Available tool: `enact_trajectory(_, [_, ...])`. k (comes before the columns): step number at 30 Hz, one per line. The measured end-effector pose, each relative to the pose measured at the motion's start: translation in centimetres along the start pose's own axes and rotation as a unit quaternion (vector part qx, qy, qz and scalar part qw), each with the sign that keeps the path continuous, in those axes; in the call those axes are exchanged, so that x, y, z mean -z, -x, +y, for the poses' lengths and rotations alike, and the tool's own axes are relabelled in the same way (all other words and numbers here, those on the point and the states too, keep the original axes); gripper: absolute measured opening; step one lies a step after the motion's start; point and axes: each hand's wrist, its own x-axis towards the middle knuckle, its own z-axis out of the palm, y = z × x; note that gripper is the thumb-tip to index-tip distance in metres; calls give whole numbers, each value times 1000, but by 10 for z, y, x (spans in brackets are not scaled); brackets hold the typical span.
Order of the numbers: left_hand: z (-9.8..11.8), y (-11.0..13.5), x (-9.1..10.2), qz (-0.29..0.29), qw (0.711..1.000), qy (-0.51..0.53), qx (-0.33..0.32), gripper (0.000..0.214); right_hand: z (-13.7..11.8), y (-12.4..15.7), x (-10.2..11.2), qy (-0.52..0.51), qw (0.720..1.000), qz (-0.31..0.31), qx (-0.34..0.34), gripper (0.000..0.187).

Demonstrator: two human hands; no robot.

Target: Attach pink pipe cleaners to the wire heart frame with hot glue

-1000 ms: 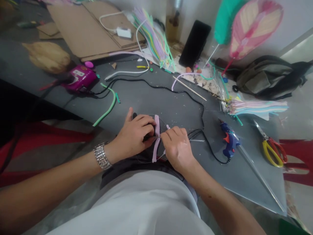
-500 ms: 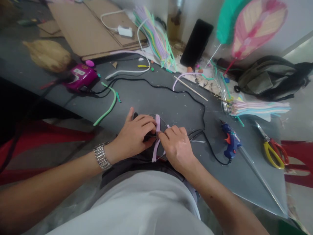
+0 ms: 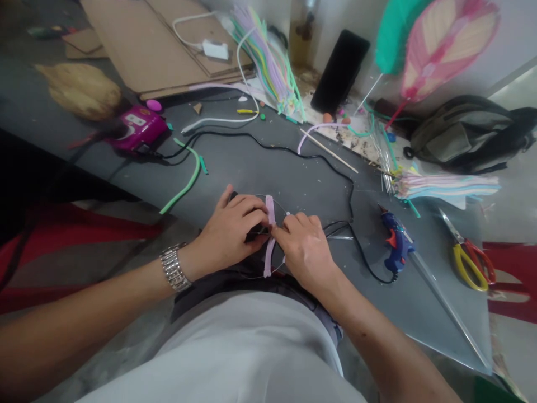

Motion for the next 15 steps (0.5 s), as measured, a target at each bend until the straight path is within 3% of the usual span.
enact_trajectory(8, [2,2,-2,2,1000,13,0,8,-6,1,-2,5,999,35,-17,23])
enact_trajectory(15, [0,3,-5,14,999,28,7,6,-6,8,-11,1,994,112,-7,26])
